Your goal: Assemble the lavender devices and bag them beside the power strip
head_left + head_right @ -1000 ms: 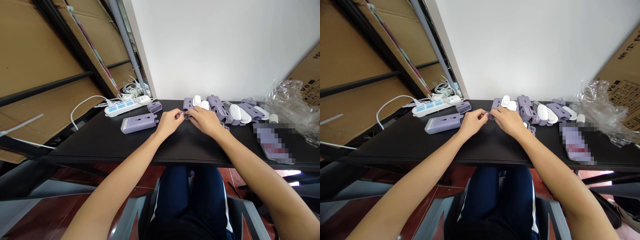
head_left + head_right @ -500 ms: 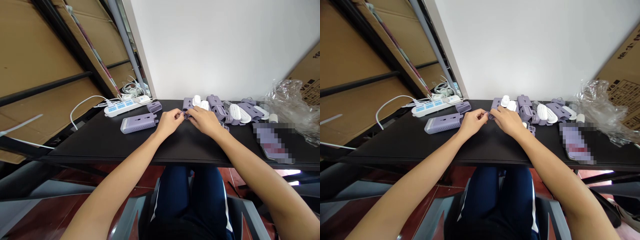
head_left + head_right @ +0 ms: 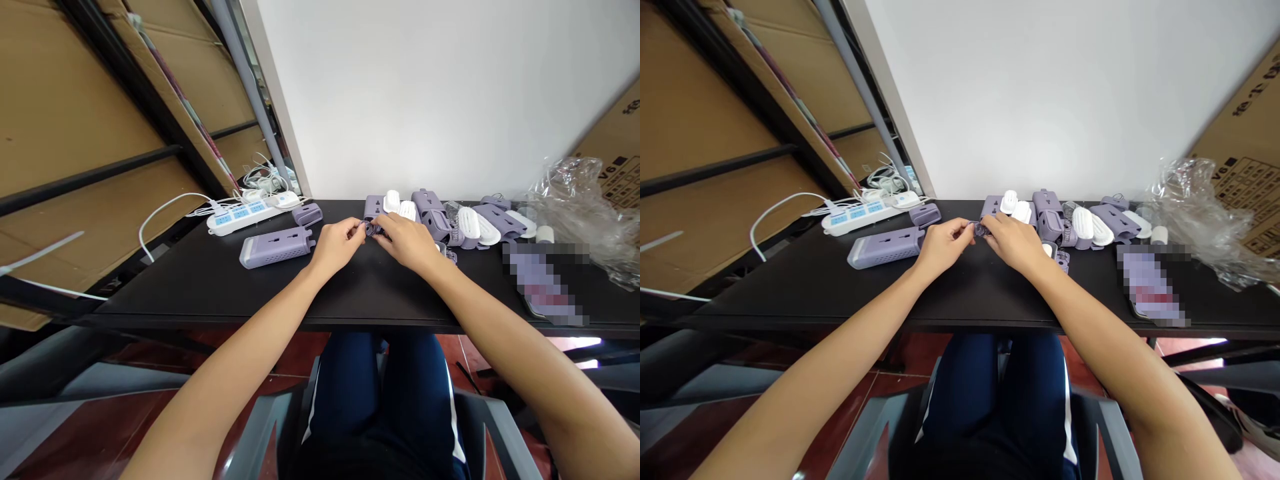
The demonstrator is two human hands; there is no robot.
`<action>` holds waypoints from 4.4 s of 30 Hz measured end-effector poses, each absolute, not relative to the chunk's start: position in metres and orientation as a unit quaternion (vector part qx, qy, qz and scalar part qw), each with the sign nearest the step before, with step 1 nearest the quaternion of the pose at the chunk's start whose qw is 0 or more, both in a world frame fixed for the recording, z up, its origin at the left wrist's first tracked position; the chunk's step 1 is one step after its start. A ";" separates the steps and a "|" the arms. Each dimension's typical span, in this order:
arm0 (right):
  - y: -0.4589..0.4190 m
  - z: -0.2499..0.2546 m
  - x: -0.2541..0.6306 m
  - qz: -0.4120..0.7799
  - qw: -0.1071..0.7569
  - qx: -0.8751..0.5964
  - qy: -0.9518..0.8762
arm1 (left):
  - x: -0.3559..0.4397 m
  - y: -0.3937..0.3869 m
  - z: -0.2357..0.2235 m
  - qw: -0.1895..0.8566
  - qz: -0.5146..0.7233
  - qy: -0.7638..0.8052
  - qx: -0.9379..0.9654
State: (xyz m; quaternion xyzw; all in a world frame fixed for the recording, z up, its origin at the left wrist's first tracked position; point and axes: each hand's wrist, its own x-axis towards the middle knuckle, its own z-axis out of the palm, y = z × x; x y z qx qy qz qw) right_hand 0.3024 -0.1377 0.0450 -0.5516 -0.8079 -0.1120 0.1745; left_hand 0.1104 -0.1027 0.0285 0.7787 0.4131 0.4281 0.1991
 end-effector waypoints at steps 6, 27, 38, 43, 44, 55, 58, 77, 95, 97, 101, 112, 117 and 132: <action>-0.136 0.043 0.302 -0.105 0.191 -0.557 -0.801 | 0.110 -0.102 0.028 0.190 0.431 0.405 0.784; -0.138 0.045 0.295 -0.088 0.198 -0.598 -0.772 | 0.111 -0.096 0.023 0.173 0.461 0.391 0.777; -0.136 0.041 0.297 -0.143 0.174 -0.577 -0.785 | 0.111 -0.098 0.025 0.172 0.448 0.405 0.778; -0.138 0.043 0.295 -0.153 0.154 -0.581 -0.784 | 0.112 -0.100 0.026 0.177 0.445 0.403 0.780; -0.138 0.043 0.295 -0.155 0.153 -0.580 -0.785 | 0.112 -0.100 0.026 0.178 0.446 0.402 0.780; -0.139 0.043 0.296 -0.168 0.145 -0.570 -0.791 | 0.111 -0.097 0.024 0.203 0.434 0.418 0.772; -0.139 0.043 0.297 -0.174 0.141 -0.565 -0.794 | 0.111 -0.095 0.023 0.232 0.427 0.427 0.762; -0.137 0.044 0.304 -0.159 0.136 -0.536 -0.818 | 0.110 -0.089 0.023 0.353 0.414 0.428 0.722; -0.138 0.043 0.302 -0.159 0.136 -0.540 -0.815 | 0.110 -0.095 0.024 0.235 0.420 0.436 0.760; -0.138 0.043 0.302 -0.162 0.136 -0.537 -0.817 | 0.110 -0.096 0.024 0.230 0.421 0.436 0.762; -0.139 0.042 0.301 -0.169 0.126 -0.537 -0.817 | 0.110 -0.097 0.025 0.208 0.420 0.435 0.769; -0.140 0.042 0.298 -0.166 0.114 -0.539 -0.818 | 0.111 -0.100 0.027 0.172 0.416 0.432 0.782; -0.140 0.041 0.298 -0.161 0.117 -0.541 -0.817 | 0.111 -0.100 0.027 0.148 0.413 0.428 0.790; -0.138 0.039 0.300 -0.103 0.153 -0.550 -0.814 | 0.109 -0.098 0.024 0.126 0.415 0.413 0.801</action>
